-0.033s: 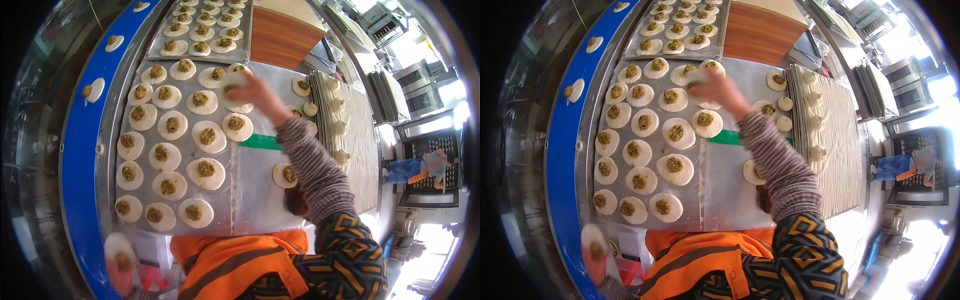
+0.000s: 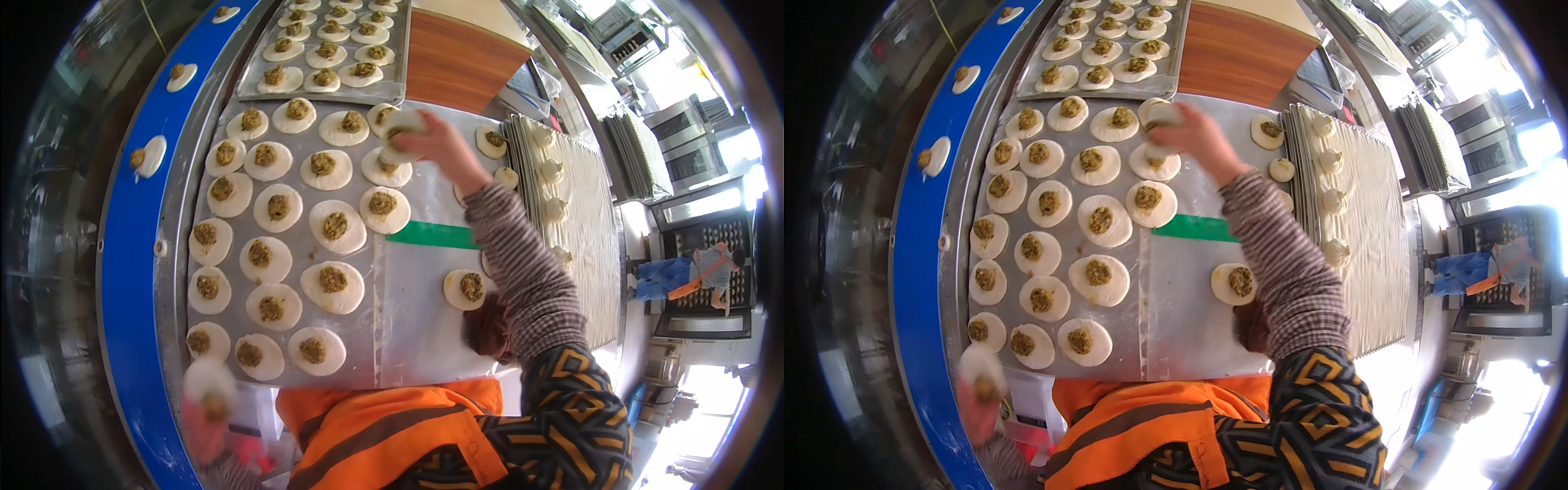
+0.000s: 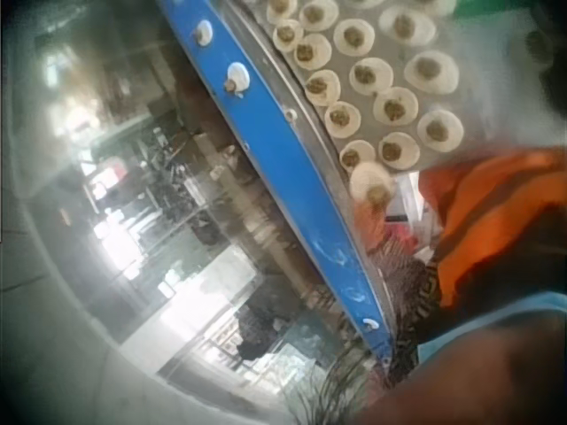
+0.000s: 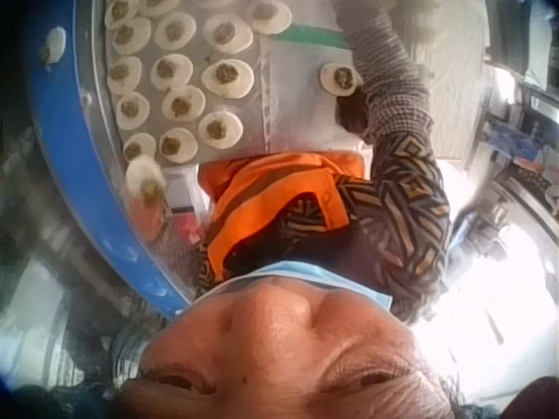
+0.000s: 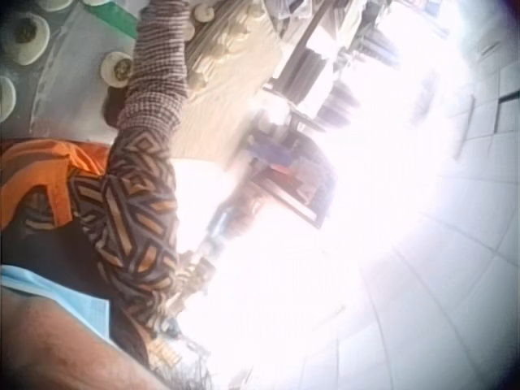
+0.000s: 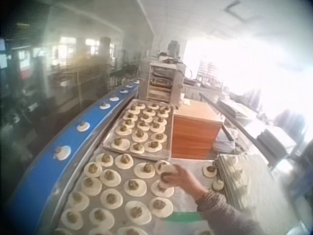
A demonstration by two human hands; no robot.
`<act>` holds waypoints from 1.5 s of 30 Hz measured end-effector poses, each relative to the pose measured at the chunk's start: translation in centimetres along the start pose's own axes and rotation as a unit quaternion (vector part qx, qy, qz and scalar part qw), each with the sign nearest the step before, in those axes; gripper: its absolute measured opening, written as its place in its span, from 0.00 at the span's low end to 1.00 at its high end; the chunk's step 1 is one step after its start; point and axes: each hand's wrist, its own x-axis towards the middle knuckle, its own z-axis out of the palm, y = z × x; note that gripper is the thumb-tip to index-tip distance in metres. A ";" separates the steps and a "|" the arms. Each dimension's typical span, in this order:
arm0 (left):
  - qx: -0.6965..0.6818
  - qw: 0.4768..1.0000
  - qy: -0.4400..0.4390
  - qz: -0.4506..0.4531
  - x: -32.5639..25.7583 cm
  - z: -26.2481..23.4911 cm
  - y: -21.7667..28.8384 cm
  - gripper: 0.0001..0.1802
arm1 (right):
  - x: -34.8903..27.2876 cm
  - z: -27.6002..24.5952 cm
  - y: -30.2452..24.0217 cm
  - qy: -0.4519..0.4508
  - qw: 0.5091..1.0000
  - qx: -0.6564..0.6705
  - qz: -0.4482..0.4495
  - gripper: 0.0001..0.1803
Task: The person repeatedly picks flat dough circles with filling from a conveyor, pleats and seals them into dumplings by hand, and places the finished dumplings onto a tray. The process continues in a steady loop with no tools used.
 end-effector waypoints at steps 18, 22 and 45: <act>0.721 0.570 -0.285 0.273 23.9 51.8 -15.9 0.26 | 12.2 -12.0 12.0 -0.011 0.982 -0.182 0.055 0.23; 0.590 0.642 -0.253 0.419 20.7 47.1 -10.6 0.18 | 10.4 -11.1 9.8 0.195 0.887 -0.386 -0.160 0.23; 0.381 0.869 0.212 0.234 18.3 -3.3 16.4 0.19 | 21.1 40.5 -15.5 -0.184 0.785 -0.315 -0.502 0.25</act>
